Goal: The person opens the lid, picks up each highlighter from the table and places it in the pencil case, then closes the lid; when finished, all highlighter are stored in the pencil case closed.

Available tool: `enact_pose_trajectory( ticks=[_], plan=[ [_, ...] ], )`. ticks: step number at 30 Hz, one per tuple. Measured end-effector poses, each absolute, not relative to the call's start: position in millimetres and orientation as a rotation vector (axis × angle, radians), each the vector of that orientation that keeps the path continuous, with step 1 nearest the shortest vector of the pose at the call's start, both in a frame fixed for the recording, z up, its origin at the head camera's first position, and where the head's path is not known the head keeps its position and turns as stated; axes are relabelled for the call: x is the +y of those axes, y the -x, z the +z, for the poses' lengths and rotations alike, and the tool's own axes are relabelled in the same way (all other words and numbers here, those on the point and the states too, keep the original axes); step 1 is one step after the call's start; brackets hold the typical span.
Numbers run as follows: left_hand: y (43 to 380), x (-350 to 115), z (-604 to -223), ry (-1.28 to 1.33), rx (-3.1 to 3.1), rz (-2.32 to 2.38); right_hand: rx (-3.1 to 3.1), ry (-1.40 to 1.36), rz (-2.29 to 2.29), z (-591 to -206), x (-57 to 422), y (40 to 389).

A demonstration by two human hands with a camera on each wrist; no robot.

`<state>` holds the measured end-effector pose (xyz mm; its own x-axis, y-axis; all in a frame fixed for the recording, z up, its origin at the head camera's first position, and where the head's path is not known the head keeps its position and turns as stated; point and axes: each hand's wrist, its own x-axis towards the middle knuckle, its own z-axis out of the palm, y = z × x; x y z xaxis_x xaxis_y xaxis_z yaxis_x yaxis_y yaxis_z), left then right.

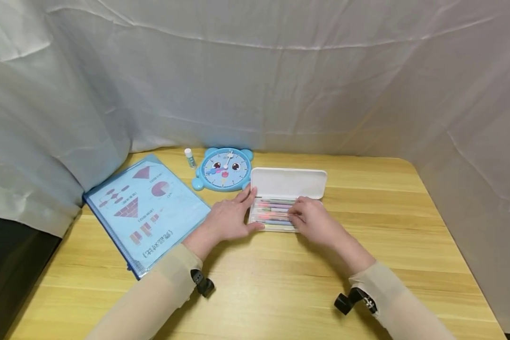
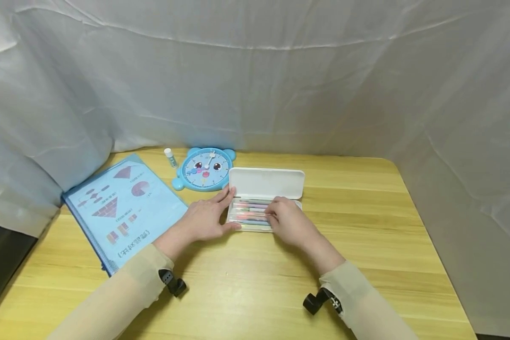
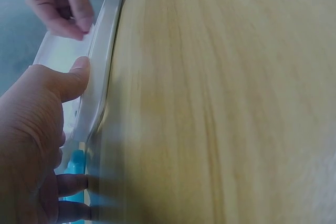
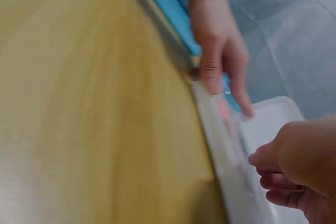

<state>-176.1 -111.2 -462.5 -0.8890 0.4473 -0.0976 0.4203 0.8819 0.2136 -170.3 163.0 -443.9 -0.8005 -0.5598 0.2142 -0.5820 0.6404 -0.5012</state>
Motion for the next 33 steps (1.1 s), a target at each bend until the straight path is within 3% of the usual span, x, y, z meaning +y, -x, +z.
enact_pose_trajectory(
  ticks=[9,17,33],
  plan=[
    [176.2,-111.5,-461.3,-0.661,2.903,0.282,-2.677,-0.833,1.061,-413.2,189.4,190.3],
    [177.1,-112.1,-462.4,-0.669,2.904,0.284,-2.666,-0.47,1.125,-393.8,215.5,207.8],
    [175.7,-110.8,-463.1,-0.685,2.906,0.304,-3.067,-0.083,1.298,-410.7,237.4,235.8]
  ],
)
